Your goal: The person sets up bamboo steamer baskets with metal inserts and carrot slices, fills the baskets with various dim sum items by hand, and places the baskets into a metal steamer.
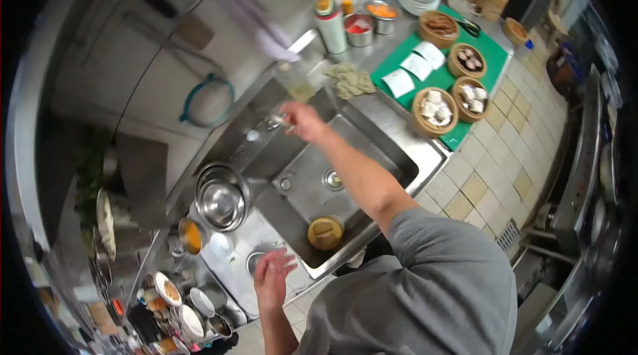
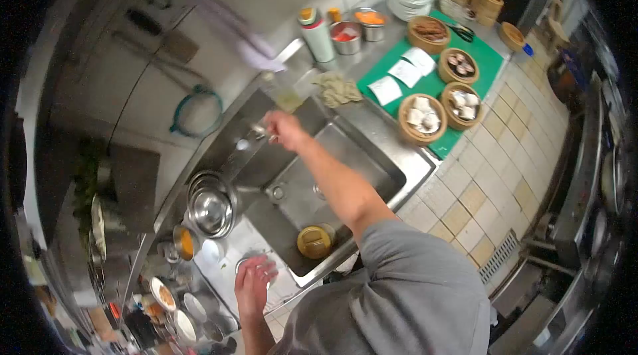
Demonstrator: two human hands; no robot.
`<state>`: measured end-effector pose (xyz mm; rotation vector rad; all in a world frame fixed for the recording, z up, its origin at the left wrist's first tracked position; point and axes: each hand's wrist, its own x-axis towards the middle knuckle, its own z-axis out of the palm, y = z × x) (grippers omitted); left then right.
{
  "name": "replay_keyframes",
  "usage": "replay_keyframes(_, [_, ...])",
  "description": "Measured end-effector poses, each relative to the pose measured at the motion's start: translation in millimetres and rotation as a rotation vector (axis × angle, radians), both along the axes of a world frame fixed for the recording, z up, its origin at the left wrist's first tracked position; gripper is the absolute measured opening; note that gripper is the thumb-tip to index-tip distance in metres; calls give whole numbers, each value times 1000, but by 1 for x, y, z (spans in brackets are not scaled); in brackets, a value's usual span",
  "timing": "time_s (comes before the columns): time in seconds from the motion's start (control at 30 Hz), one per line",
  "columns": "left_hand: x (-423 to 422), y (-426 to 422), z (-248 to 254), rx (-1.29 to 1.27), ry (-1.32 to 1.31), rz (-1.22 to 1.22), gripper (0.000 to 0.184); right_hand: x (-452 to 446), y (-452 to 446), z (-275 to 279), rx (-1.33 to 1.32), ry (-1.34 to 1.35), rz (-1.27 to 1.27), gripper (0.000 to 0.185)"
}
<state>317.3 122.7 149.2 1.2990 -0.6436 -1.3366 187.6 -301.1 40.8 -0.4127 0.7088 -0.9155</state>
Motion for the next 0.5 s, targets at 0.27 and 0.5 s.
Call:
replay_keyframes(0.27, [-78,-282,-112,107,102,-154,51,-17,84,-65,-533,763,18,36])
replay_keyframes(0.5, [-66,-387,-152,314,-67,-155,38,-45,59,-75,-1124,939,-104,23])
